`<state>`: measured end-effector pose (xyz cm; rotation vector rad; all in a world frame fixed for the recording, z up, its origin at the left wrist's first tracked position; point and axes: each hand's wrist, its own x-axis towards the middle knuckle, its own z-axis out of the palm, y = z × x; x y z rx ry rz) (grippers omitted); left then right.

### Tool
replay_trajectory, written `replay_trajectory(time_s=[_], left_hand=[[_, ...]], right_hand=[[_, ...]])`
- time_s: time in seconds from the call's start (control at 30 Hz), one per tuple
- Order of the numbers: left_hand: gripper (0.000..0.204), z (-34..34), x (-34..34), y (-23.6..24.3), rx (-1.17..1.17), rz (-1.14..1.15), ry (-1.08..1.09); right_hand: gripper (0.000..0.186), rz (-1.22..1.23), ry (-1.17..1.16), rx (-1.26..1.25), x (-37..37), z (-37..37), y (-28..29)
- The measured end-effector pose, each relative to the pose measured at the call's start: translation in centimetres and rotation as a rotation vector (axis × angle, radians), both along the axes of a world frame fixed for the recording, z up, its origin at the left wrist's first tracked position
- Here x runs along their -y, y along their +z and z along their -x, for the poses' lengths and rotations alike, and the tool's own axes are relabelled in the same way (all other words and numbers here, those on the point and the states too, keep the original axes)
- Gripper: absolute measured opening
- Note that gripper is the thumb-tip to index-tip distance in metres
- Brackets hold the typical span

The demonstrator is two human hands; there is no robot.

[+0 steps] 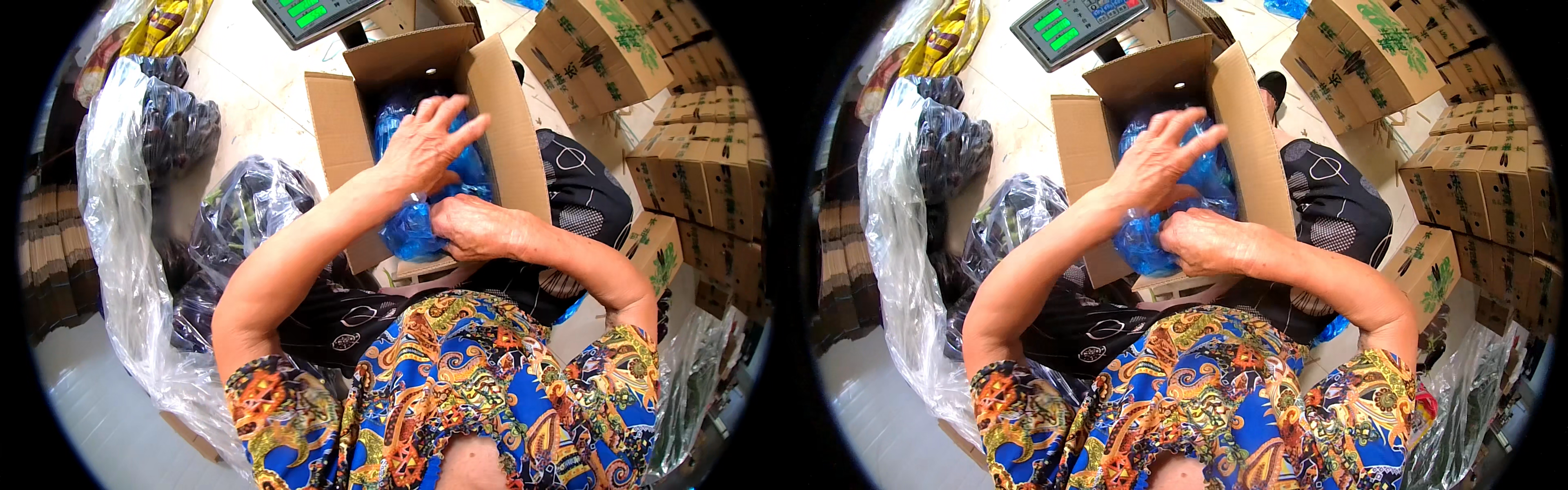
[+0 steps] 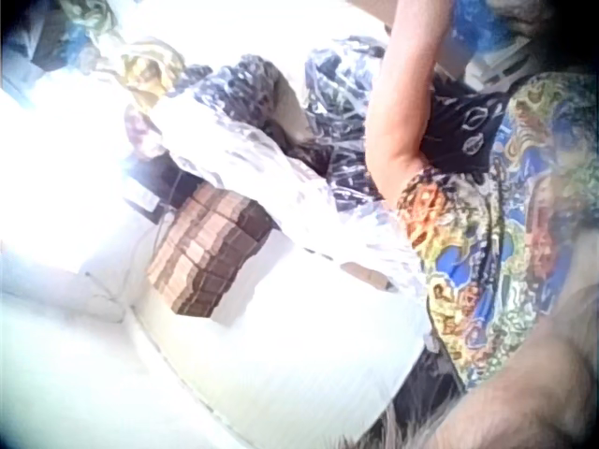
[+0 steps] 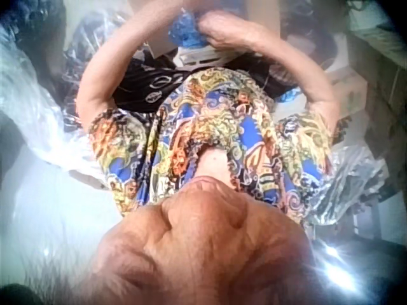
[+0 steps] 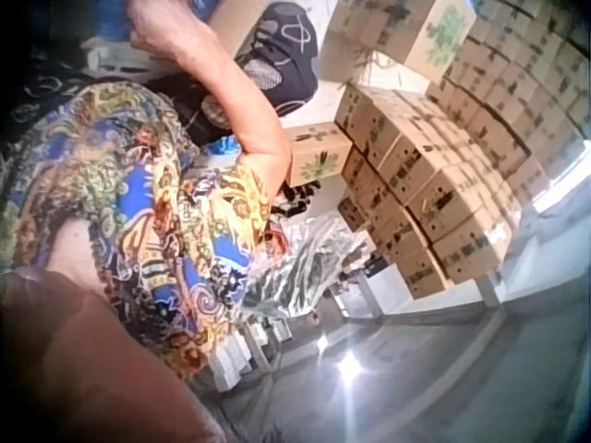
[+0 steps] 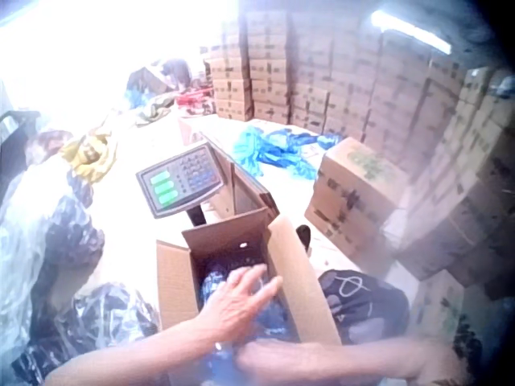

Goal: The person folds a cardboard box, tapes the bottom using a tape dispenser, lines it with a blue plastic bag, and then fills the box with eggplants from a pile on the floor.

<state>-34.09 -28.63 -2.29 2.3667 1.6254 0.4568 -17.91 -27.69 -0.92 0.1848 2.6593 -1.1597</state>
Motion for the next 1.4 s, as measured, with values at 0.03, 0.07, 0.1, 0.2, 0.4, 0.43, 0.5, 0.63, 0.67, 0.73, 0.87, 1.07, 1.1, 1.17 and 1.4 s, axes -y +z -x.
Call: replay_trajectory(time_s=[0.03,0.07,0.1,0.2,0.4,0.43,0.5,0.63,0.67,0.73,0.87,1.07,1.1,1.17,1.4], left_hand=[[0.06,-0.2,-0.3,-0.8,-0.145,0.084,-0.03],[0.043,0.6,-0.4,-2.6,-0.269,0.137,-0.046],[0.027,2.0,-0.5,-3.9,-0.393,0.19,-0.06],[0.015,7.1,-0.6,-2.6,-0.427,0.058,0.119],[0.032,6.8,1.0,-3.1,-0.371,-0.181,-0.031],[0.041,6.5,0.9,-3.5,-0.303,-0.092,0.027],[0.058,5.6,0.4,-4.4,-0.16,0.081,0.142],[0.078,5.2,-0.8,-4.1,-0.14,0.036,0.233],[0.057,5.1,-1.1,-4.1,-0.231,0.082,0.309],[0.035,5.1,-2.1,-4.0,-0.389,0.283,0.223],[0.011,3.7,-0.9,-2.7,-0.517,0.286,0.04],[0.026,0.0,3.4,-4.7,-0.324,0.665,-0.216],[0.028,-0.7,4.1,-3.9,-0.198,0.645,-0.207],[0.029,-1.2,3.9,-4.0,-0.114,0.334,-0.318],[0.038,0.3,1.0,-5.9,-0.083,0.259,-0.053]], right_hand=[[0.014,0.021,0.01,0.025,-0.1,-0.1,0.1],[0.015,0.0,-0.037,0.016,-0.2,-0.3,0.2],[0.016,-0.021,-0.08,0.007,-0.5,-0.9,0.3],[0.021,-0.131,-0.246,-0.078,-1.9,-3.2,-0.3],[0.016,-0.352,-0.332,0.096,-3.8,-2.6,-1.9],[0.017,-0.367,-0.318,0.088,-3.7,-2.3,-2.2],[0.018,-0.385,-0.293,0.135,-3.8,-1.9,-2.9],[0.021,-0.417,-0.267,0.178,-4.0,-1.6,-3.9],[0.022,-0.42,-0.265,0.174,-4.1,-1.5,-3.9],[0.021,-0.397,-0.298,0.206,-4.3,-0.8,-3.4],[0.018,-0.298,-0.49,0.331,-6.0,1.2,-1.9],[0.023,-0.426,-0.455,0.247,-10.9,4.9,-7.8],[0.025,-0.399,-0.497,0.266,-11.5,5.8,-8.6],[0.029,-0.345,-0.579,0.306,-12.2,7.4,-9.5],[0.04,0.1,-0.474,-0.015,-11.7,8.5,-7.1]])
